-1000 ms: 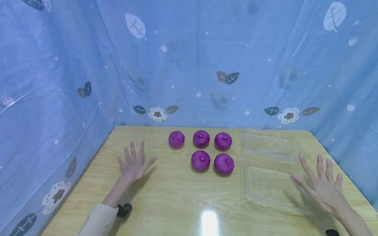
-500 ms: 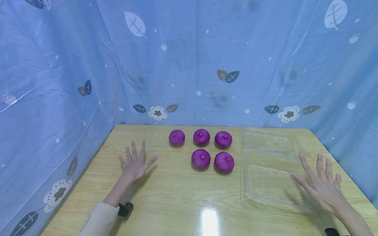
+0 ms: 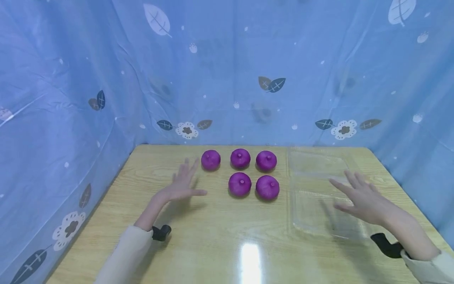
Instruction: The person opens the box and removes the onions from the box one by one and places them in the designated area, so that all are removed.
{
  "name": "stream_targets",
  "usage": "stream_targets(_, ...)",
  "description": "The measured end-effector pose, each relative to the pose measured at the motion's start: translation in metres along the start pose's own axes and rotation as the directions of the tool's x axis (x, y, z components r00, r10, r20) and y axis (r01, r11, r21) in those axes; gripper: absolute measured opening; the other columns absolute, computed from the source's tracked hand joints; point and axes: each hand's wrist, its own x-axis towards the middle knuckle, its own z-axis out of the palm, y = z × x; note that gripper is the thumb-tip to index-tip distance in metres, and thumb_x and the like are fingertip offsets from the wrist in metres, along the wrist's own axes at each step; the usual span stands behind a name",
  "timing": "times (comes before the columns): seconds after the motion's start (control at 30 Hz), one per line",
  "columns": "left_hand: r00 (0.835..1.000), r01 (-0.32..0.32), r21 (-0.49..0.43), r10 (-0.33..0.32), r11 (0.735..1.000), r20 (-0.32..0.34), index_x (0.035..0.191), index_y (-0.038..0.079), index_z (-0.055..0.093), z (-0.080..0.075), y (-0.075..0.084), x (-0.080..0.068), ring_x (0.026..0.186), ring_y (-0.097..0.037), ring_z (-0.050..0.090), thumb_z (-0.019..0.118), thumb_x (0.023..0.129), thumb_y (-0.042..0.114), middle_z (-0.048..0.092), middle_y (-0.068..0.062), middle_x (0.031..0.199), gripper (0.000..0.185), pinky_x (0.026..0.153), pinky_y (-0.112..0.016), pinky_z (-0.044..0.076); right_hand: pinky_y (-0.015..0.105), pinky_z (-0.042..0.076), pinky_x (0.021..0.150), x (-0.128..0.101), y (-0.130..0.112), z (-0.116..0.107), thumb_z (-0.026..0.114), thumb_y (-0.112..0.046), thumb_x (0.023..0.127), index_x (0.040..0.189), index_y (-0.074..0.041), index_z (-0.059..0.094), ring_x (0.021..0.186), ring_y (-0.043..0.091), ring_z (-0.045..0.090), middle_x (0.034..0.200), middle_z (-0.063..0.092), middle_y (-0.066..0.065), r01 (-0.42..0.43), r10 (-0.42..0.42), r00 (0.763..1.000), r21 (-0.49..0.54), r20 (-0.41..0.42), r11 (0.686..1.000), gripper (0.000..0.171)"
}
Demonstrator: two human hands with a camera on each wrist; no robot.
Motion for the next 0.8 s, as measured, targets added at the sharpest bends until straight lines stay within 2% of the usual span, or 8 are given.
stream_targets(0.1,0.974,-0.218,0.001,0.218,0.976,0.059,0.144,0.030,-0.003,0.015,0.028,0.024,0.135,-0.030,-0.009,0.068,0.073,0.049,-0.016,-0.008,0.148,0.102,0.102,-0.059,0.015,0.069,0.020,0.092,0.038,-0.038,-0.006,0.056,-0.044,0.085,0.141,-0.014,0.026,0.127,0.050,0.011,0.144,0.010,0.028,0.135,-0.143,0.988,0.128,0.056,0.983,0.071)
stream_targets(0.2,0.944,-0.318,0.033,0.313,0.947,0.103,0.144,0.033,0.008,0.032,0.054,0.051,0.135,-0.028,0.008,0.070,0.072,0.047,-0.002,-0.009,0.150,0.096,0.101,-0.050,0.028,0.064,0.022,0.096,0.079,-0.070,0.002,0.061,-0.044,0.082,0.143,-0.014,0.020,0.127,0.047,0.018,0.144,0.014,0.026,0.169,-0.199,0.965,0.176,0.168,0.970,0.079)
stream_targets(0.37,0.927,-0.325,0.012,0.317,0.946,0.200,0.141,0.028,0.026,0.056,0.081,0.079,0.125,-0.026,0.035,0.070,0.075,0.038,0.028,-0.012,0.142,0.080,0.099,-0.042,0.035,0.057,0.029,0.098,0.122,-0.099,0.019,0.070,-0.039,0.075,0.144,-0.012,0.002,0.123,0.045,0.029,0.138,0.018,0.033,-0.002,-0.026,0.894,0.061,0.448,0.998,0.101)
stream_targets(0.43,0.895,-0.384,-0.017,0.376,0.923,0.240,0.139,0.026,0.031,0.068,0.097,0.090,0.120,-0.023,0.041,0.070,0.075,0.038,0.037,-0.009,0.137,0.076,0.097,-0.039,0.038,0.054,0.036,0.093,0.116,-0.088,0.028,0.073,-0.041,0.071,0.144,-0.013,0.003,0.117,0.043,0.038,0.132,0.027,0.034,-0.046,0.039,0.886,0.006,0.462,0.999,0.105)
stream_targets(0.57,0.803,-0.510,-0.172,0.538,0.843,0.256,0.134,0.021,0.040,0.079,0.121,0.094,0.115,-0.014,0.046,0.069,0.073,0.046,0.047,0.000,0.130,0.072,0.094,-0.030,0.040,0.048,0.044,0.084,0.080,-0.078,0.026,0.078,-0.033,0.066,0.136,-0.008,0.029,0.104,0.036,0.049,0.116,0.041,0.027,-0.061,0.059,0.928,-0.005,0.369,0.998,0.090)
stream_targets(0.67,0.750,-0.504,-0.377,0.610,0.777,0.256,0.133,0.022,0.041,0.072,0.135,0.086,0.109,-0.011,0.051,0.069,0.074,0.046,0.049,0.004,0.127,0.069,0.089,-0.026,0.044,0.044,0.048,0.080,0.041,-0.088,0.008,0.082,-0.026,0.061,0.131,-0.010,0.040,0.097,0.031,0.052,0.111,0.043,0.021,-0.094,0.079,0.972,0.061,0.221,0.994,0.083)
stream_targets(0.73,0.745,-0.481,-0.463,0.626,0.745,0.231,0.134,0.028,0.039,0.064,0.149,0.081,0.107,-0.011,0.052,0.068,0.074,0.046,0.050,0.005,0.125,0.069,0.087,-0.028,0.045,0.041,0.050,0.076,0.016,-0.092,-0.006,0.083,-0.024,0.060,0.132,-0.014,0.041,0.093,0.029,0.053,0.109,0.043,0.017,-0.110,0.099,0.991,0.133,0.087,0.985,0.084)
stream_targets(0.8,0.753,-0.480,-0.485,0.627,0.731,0.200,0.134,0.032,0.038,0.058,0.167,0.077,0.105,-0.013,0.053,0.067,0.074,0.049,0.050,0.005,0.123,0.069,0.085,-0.033,0.047,0.039,0.051,0.075,-0.002,-0.093,-0.019,0.083,-0.021,0.060,0.132,-0.016,0.040,0.090,0.027,0.054,0.108,0.043,0.015,-0.128,0.133,0.991,0.181,-0.016,0.975,0.085)
